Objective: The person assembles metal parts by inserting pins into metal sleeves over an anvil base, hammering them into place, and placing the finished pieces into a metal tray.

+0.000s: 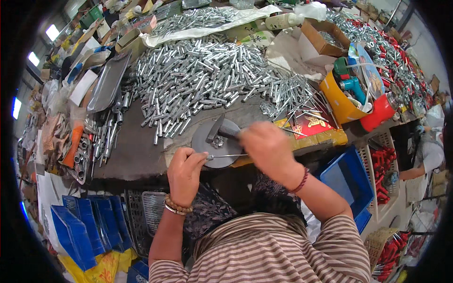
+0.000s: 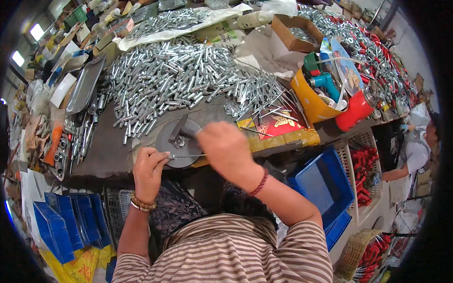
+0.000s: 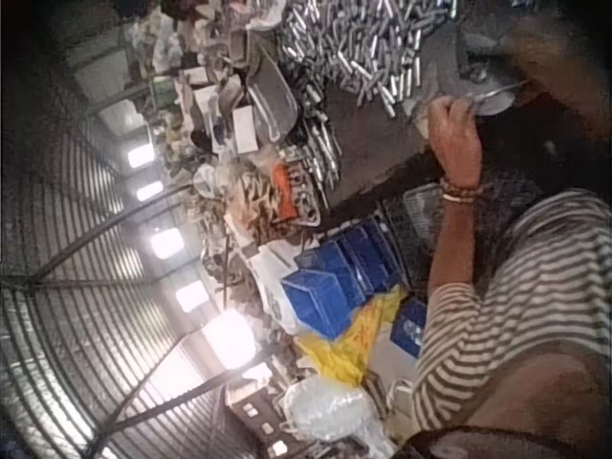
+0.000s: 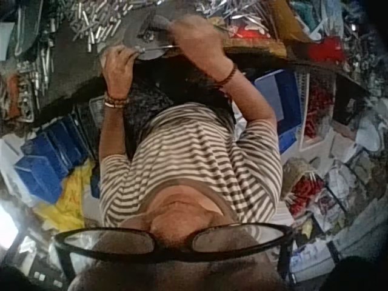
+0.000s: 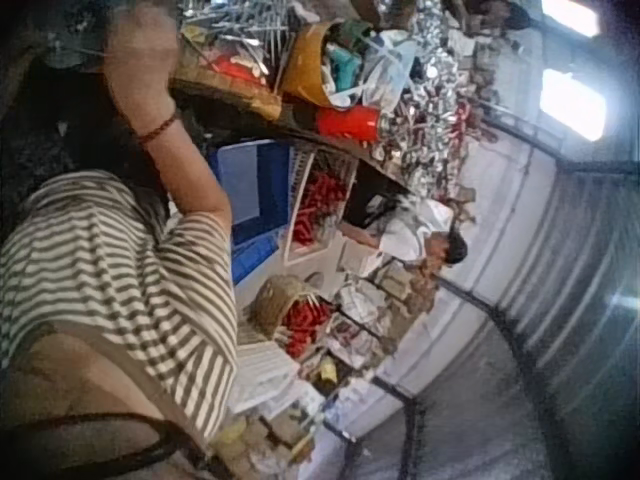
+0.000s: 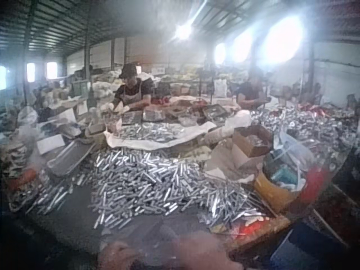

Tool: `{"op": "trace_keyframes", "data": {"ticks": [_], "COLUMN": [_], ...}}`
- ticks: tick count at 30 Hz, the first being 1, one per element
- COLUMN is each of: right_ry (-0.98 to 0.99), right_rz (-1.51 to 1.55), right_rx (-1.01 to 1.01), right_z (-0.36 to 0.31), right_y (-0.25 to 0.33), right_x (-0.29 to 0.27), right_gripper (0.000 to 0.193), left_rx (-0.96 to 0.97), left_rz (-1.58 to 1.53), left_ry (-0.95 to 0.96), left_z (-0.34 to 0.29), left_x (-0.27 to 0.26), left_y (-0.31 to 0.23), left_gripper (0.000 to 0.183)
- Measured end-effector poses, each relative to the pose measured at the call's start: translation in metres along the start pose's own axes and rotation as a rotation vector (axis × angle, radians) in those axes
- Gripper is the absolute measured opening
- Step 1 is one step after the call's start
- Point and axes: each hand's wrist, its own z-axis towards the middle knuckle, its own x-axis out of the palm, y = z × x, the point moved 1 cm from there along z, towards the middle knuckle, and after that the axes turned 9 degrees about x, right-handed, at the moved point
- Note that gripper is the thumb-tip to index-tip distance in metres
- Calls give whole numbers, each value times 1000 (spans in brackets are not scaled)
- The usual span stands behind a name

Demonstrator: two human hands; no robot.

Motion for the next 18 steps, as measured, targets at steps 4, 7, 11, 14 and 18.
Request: {"op": "trace_keyframes", "data": {"ticks": [4,7,11,14,18], "right_ry": [-98,-105,-34,-8,33], "right_rz": [-231,-292,-319,-337,-327], "right_rx": [247,286,259,284,279], "right_z": [10,13,14,18,21], "right_y": [-49,-62,-67,-65,-59], "right_x": [-27,-26,-17,-16,-18], "right_gripper": [10,13,14,15,15], "left_rx": [-8,-10,2,-4,23], "left_rz": [-7,-3,-14,-15,-5], "left_ry": [-8,-26,-42,-48,-57], "left_z": [-1,0,-1,-2,-1], "left_x": [1,3,3,3,4], "left_y": [0,0,1,1,2], "left_gripper": [21,21,22,22,21]}}
